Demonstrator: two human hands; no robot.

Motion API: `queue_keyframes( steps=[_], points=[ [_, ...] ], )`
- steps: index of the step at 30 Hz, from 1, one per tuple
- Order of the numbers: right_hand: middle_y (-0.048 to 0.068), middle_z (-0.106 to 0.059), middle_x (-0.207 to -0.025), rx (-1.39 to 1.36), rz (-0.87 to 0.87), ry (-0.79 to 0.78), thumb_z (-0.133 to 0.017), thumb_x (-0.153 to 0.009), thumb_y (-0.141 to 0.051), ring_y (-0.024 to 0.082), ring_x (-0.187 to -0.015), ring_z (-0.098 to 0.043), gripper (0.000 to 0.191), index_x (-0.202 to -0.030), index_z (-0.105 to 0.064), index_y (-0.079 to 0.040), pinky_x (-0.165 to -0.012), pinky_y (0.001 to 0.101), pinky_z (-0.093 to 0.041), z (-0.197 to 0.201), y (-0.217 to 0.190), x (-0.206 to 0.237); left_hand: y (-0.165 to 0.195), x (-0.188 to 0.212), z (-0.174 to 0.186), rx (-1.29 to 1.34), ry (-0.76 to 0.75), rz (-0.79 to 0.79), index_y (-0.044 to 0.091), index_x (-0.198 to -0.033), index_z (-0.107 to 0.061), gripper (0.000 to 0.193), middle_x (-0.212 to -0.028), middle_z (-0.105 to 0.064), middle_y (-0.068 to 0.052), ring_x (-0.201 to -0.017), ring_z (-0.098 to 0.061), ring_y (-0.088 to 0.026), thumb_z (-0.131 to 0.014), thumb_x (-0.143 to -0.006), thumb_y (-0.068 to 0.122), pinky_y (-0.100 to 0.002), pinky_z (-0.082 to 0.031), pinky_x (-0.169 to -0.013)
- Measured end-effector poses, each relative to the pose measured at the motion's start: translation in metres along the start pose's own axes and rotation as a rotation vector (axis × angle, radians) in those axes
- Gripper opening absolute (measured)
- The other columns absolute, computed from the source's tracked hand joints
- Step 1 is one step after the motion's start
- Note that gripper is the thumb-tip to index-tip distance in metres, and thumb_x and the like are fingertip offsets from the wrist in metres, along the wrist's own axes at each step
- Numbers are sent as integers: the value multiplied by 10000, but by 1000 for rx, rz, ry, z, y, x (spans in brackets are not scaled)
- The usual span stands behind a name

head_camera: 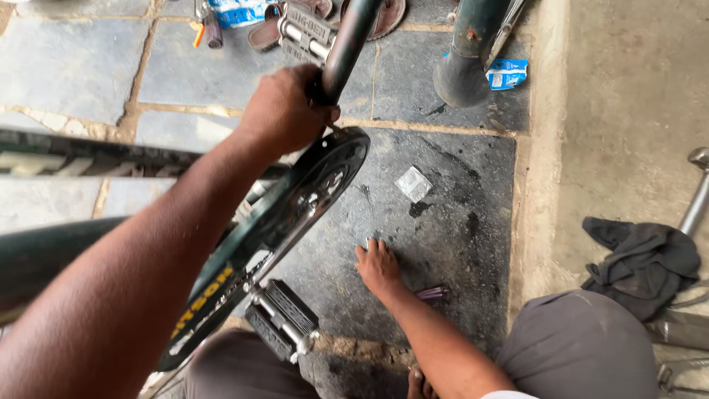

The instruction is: The person removes the chain guard and pedal from a bicycle. They use a screwdriver to loosen bolts on the chain guard and a wrench to remove the pedal from the crank arm.

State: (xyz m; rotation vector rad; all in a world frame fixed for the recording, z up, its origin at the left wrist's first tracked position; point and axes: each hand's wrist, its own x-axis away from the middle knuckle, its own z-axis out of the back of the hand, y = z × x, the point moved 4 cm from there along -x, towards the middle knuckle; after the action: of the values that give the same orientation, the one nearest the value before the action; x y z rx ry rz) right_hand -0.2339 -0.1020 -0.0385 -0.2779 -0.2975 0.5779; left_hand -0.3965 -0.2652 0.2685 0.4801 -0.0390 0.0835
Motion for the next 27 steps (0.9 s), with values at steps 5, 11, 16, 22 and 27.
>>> queue_keyframes(
  steps=[5,11,16,22,27],
  points=[
    [208,-645,-1078,-17,-204,350,-639,-909,-82,371,-1009,-607,401,-1305,-588,-45,-838,474,-538,-3,22,3,1,0,2,83,-25,15,95,-1181,-703,417,-1022,-785,-102,-919,-764,-215,-836,-820,256,-362,-585,-846],
    [145,-730,-995,-539,-443,77,-768,-900,-282,303,-922,-717,329,-1117,-673,-54,-775,420,-592,38,83,-56,11,4,7,120,-81,117,104,-1178,-715,390,-1023,-793,-83,-906,-747,-190,-817,-829,246,-342,-557,-832],
    [68,-799,-957,-1023,127,181,-634,-982,-120,163,-855,-748,198,-1155,-728,-94,-766,296,-601,195,94,-119,13,11,8,164,-96,190,70,-1208,-714,383,-980,-806,-107,-884,-742,-169,-785,-849,184,-333,-568,-837],
    [49,-802,-985,-905,415,141,-663,-987,-104,143,-935,-773,160,-1119,-744,-64,-827,282,-596,290,51,-133,4,26,-2,616,9,151,46,-1341,-603,488,-1186,-764,-77,-1049,-724,-140,-700,-864,85,-304,-561,-942],
    [37,-792,-984,-1031,442,50,-659,-989,-91,131,-925,-751,159,-1129,-725,-56,-848,289,-594,273,37,-142,1,29,-7,519,39,145,26,-1316,-633,439,-1178,-779,-111,-1080,-732,-173,-705,-890,101,-324,-546,-967]
  ],
)
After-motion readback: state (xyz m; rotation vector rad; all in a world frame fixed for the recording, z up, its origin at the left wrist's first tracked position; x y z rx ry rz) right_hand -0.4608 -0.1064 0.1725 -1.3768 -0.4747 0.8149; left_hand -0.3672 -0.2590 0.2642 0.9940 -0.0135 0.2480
